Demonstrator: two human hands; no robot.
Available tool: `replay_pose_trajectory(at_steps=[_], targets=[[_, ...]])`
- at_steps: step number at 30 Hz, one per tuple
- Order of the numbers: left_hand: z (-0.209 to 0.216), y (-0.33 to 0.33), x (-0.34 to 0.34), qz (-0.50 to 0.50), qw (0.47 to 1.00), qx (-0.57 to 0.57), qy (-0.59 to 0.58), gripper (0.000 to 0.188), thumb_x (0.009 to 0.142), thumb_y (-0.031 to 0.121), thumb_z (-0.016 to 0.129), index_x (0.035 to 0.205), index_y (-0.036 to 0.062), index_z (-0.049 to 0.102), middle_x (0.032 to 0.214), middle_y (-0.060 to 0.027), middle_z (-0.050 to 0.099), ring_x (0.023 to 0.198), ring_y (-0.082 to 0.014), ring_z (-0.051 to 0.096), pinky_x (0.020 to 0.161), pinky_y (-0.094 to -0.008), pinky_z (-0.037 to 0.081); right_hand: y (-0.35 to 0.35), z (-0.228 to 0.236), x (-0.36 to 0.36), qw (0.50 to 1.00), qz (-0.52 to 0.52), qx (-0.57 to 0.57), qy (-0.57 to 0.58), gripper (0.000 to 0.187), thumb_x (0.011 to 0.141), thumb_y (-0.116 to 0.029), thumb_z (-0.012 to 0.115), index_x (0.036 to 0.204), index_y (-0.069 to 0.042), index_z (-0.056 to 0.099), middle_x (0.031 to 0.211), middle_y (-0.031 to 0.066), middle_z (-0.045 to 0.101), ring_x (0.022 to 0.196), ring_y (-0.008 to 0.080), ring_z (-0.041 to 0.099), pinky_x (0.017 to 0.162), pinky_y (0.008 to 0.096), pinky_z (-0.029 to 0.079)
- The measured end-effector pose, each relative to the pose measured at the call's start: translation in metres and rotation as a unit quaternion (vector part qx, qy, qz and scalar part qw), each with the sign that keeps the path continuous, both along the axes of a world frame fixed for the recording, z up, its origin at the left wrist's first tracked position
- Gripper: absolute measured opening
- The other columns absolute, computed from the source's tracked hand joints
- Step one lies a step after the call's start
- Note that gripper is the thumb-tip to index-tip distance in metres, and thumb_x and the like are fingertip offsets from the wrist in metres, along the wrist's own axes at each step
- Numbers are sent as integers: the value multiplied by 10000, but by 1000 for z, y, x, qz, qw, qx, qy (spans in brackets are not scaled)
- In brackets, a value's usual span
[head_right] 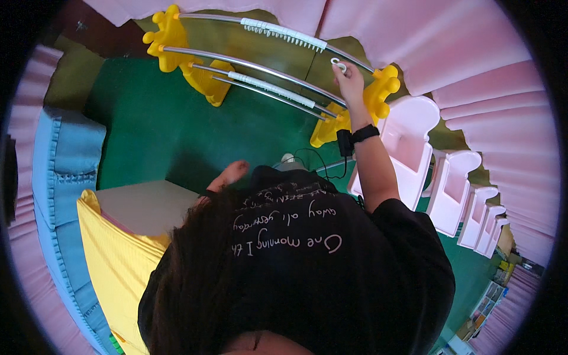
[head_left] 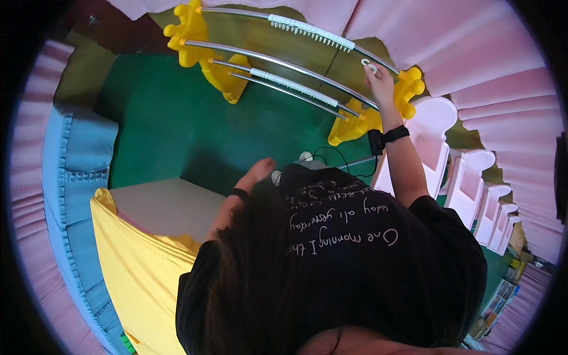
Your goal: The person picks up a blue pillow from the floor and places it on a green chair, then moves an office chair toward a door and pushes a small yellow chair under a table.
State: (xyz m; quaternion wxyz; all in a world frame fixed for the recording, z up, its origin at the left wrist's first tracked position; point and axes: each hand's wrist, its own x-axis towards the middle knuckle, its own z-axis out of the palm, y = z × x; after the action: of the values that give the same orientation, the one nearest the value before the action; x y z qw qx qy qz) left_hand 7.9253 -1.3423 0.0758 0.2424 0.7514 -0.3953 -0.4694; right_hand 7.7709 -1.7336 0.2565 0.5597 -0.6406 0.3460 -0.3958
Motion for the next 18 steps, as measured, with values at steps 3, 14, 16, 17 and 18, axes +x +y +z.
replay_pose_trajectory(at_steps=[3,14,16,17,18], targets=[[18,-52,25,-75,986,-125,-75,220,762,142,419,909,26,534,896,-167,552,870,-321,512,751,-371,413,-39,1,14,989,-20,-119,91,282,726,-208,629,906,-11,536,636,37,550,503,81,479,461,198,378],[175,-271,60,-172,898,-358,-190,180,712,27,456,875,43,528,836,-134,534,834,-282,502,727,-348,403,-102,-10,56,896,16,-349,273,301,711,-176,597,958,-16,537,840,166,557,787,313,528,696,372,424],[183,-292,57,-209,879,-370,-217,200,709,14,458,894,51,527,846,-117,522,854,-264,488,740,-337,389,-105,-2,57,848,67,-391,353,311,713,-190,596,961,-12,534,841,164,542,787,320,519,696,365,424],[188,-304,56,-209,860,-389,-256,219,696,11,464,900,58,525,877,-104,510,892,-256,466,766,-346,372,-106,-2,59,847,65,-390,355,311,713,-190,596,961,-12,534,841,164,542,787,320,519,696,365,424],[190,-315,56,-209,839,-408,-294,238,683,9,469,907,66,524,908,-91,498,931,-249,444,792,-355,355,-107,-1,59,837,61,-416,350,307,720,-196,590,956,-8,535,863,164,530,787,316,517,700,362,423]])
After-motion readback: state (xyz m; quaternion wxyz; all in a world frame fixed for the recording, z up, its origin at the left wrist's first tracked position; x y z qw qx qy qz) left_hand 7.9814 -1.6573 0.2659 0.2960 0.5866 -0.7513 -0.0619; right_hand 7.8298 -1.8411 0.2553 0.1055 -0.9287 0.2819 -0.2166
